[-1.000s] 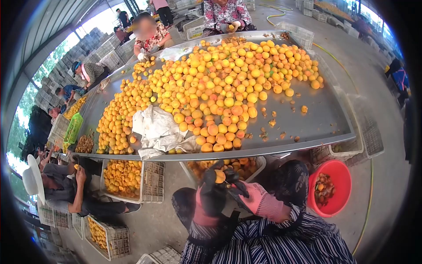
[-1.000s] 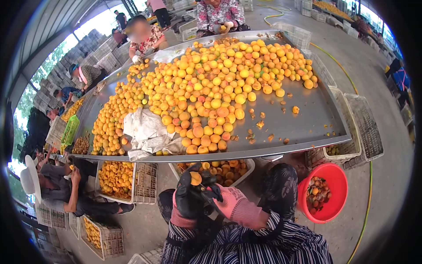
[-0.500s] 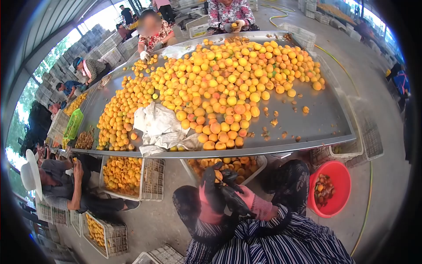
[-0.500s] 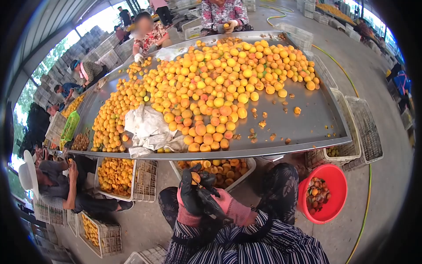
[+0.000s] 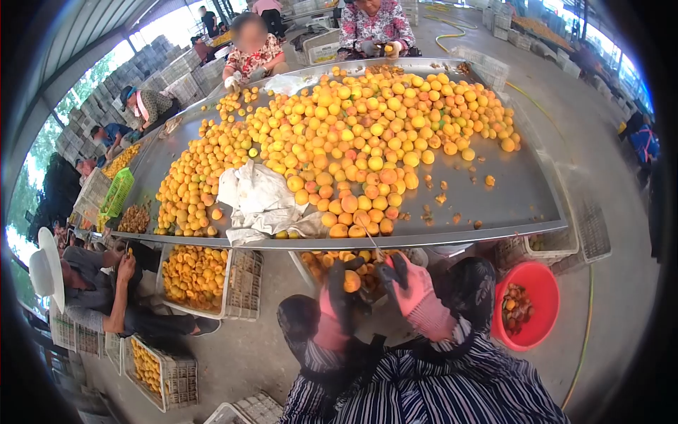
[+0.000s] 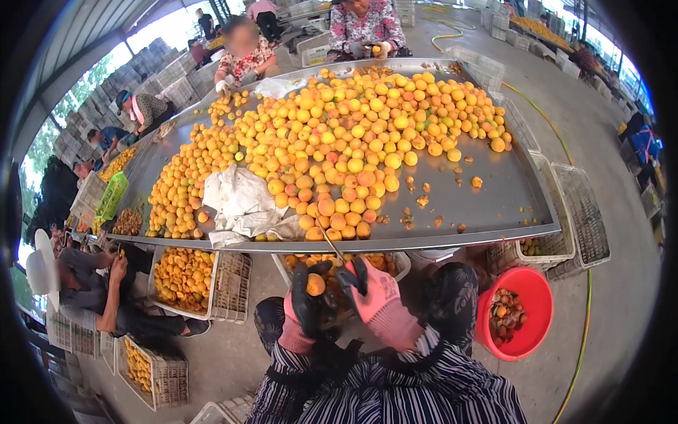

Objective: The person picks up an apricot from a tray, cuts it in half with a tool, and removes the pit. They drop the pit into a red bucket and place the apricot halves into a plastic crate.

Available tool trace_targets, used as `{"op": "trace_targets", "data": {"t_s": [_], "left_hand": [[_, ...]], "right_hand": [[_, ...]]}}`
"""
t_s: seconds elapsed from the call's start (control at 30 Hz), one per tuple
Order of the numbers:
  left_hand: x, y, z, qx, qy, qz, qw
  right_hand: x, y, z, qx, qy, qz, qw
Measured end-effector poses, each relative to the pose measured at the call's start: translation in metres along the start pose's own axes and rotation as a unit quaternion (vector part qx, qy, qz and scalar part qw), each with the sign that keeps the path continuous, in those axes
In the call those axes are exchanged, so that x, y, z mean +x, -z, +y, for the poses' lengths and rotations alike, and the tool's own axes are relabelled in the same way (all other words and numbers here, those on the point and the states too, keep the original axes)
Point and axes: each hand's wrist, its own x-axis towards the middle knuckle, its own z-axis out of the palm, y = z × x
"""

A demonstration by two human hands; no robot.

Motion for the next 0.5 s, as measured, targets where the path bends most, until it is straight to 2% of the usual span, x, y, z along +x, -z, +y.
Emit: {"op": "trace_targets", "data": {"t_s": [0.07,0.1,0.13,0.17,0.27,0.3,0.33,0.37,0.4,0.43,0.5], "left_hand": [[0.007,-0.003,-0.009,-0.091,0.016,-0.059,0.994],[0.003,-0.014,-0.006,0.109,-0.125,-0.035,0.986],[-0.002,-0.026,-0.005,0.304,-0.256,-0.008,0.918],[0.0,-0.03,-0.009,0.256,-0.222,0.033,0.94],[-0.011,-0.035,0.001,0.368,-0.073,0.092,0.922],[-0.012,-0.033,-0.002,0.368,-0.073,0.092,0.922],[-0.013,-0.03,-0.007,0.452,-0.109,0.065,0.883],[-0.014,-0.029,-0.011,0.532,-0.143,0.036,0.834],[-0.015,-0.03,-0.011,0.531,-0.142,0.031,0.835],[-0.018,-0.031,-0.009,0.574,-0.146,-0.002,0.806],[-0.021,-0.031,-0.005,0.652,-0.156,-0.067,0.739]], "right_hand": [[0.007,-0.02,0.011,-0.042,0.015,0.033,0.998],[0.01,-0.026,0.007,-0.024,0.004,0.022,0.999],[0.012,-0.03,0.005,-0.006,-0.008,0.009,1.0],[0.011,-0.039,0.011,0.021,0.026,0.068,0.997],[0.006,-0.043,0.02,0.046,0.04,0.11,0.992],[0.005,-0.051,0.035,0.048,0.022,0.121,0.991],[0.004,-0.054,0.043,0.048,0.021,0.122,0.991],[0.003,-0.054,0.051,0.103,-0.002,0.112,0.988],[0.001,-0.057,0.06,0.157,-0.026,0.102,0.982],[0.0,-0.068,0.079,0.214,-0.052,0.109,0.969],[0.003,-0.076,0.102,0.243,-0.068,0.101,0.962]]}}
